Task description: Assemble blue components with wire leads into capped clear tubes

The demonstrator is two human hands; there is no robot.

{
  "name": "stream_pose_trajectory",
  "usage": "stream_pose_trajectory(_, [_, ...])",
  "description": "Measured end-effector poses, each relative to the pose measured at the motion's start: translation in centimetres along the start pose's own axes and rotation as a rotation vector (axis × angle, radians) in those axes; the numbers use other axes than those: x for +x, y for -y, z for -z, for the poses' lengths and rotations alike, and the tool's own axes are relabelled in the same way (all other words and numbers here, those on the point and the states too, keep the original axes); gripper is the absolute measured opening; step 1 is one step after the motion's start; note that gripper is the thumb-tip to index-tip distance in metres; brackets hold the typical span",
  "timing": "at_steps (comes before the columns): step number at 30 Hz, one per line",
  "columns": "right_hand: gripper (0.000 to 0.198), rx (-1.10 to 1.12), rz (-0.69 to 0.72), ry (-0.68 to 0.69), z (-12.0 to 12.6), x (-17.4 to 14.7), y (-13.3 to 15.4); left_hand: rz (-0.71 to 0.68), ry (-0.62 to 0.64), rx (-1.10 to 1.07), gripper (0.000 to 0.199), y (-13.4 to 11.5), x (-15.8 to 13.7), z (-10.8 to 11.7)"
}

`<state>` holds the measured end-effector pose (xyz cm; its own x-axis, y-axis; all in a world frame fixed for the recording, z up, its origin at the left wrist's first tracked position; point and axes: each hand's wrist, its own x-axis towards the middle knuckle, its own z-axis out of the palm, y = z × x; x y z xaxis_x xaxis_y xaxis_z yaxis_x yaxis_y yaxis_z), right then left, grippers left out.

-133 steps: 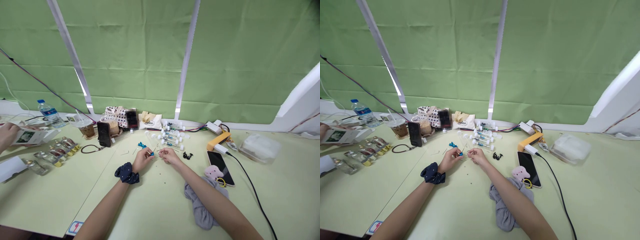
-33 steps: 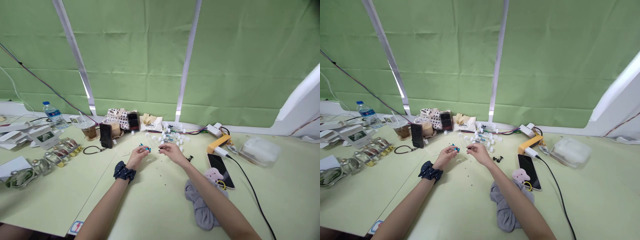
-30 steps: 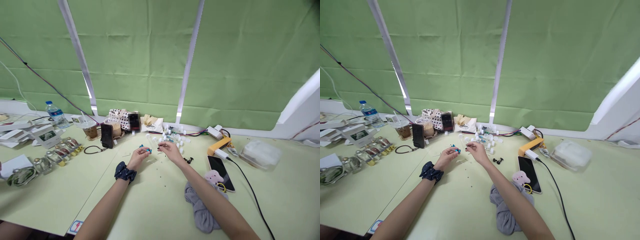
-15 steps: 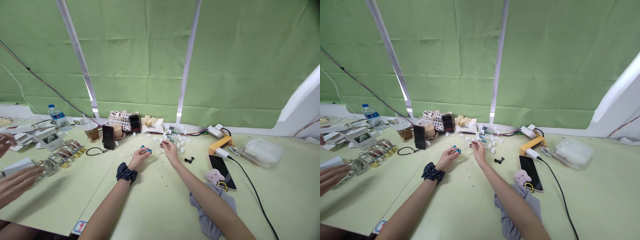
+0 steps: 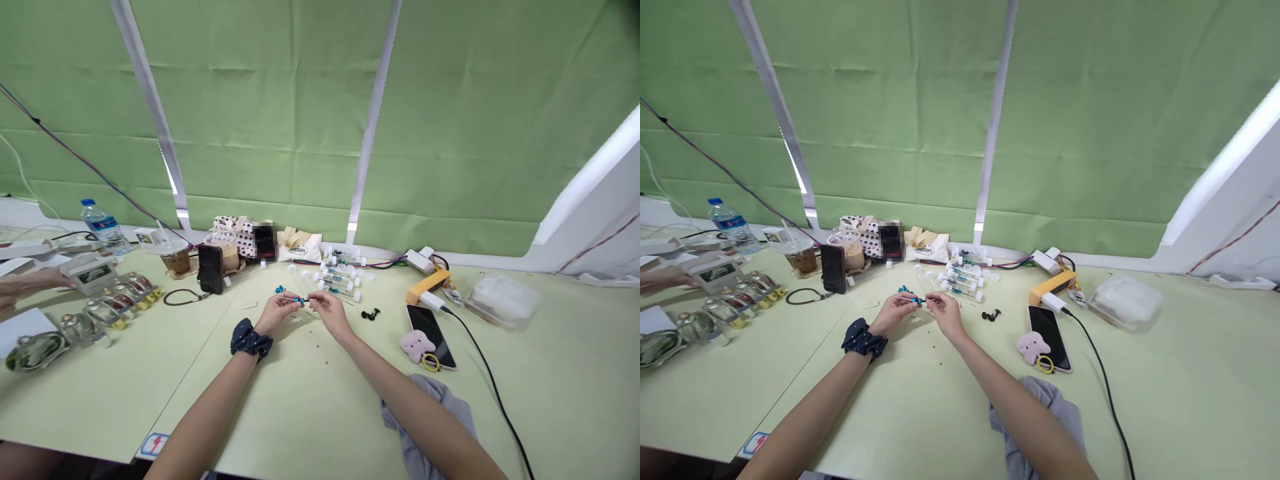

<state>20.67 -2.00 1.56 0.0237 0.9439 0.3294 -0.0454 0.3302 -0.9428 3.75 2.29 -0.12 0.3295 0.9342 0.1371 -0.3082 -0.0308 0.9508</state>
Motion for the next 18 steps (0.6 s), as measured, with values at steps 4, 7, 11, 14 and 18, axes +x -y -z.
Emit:
stream_pose_trajectory(4, [0.026,0.012,-0.006,0.026,0.2,0.1,-0.5,-0.013,-0.018,0.01,0.033,0.1,0.1,-0.1])
stream_pose_trajectory(7, [0.026,0.015,-0.012,0.046,0.3,0.2,-0.6,-0.014,-0.048,0.009,0.035,0.2,0.1,-0.2])
stream_pose_trajectory(11, [0.026,0.014,0.012,0.032,0.4,0.3,-0.6,-0.016,-0.076,0.013,0.035,0.4,0.2,-0.4])
stream_pose_trajectory(14, [0.028,0.011,0.025,0.037,0.5,0.5,-0.8,-0.026,-0.091,0.026,0.034,0.4,0.0,-0.7])
stream_pose_trajectory(18, [0.032,0.051,-0.058,0.065,0.5,0.6,-1.0,-0.042,-0.092,0.04,0.03,0.0,-0.4,-1.1])
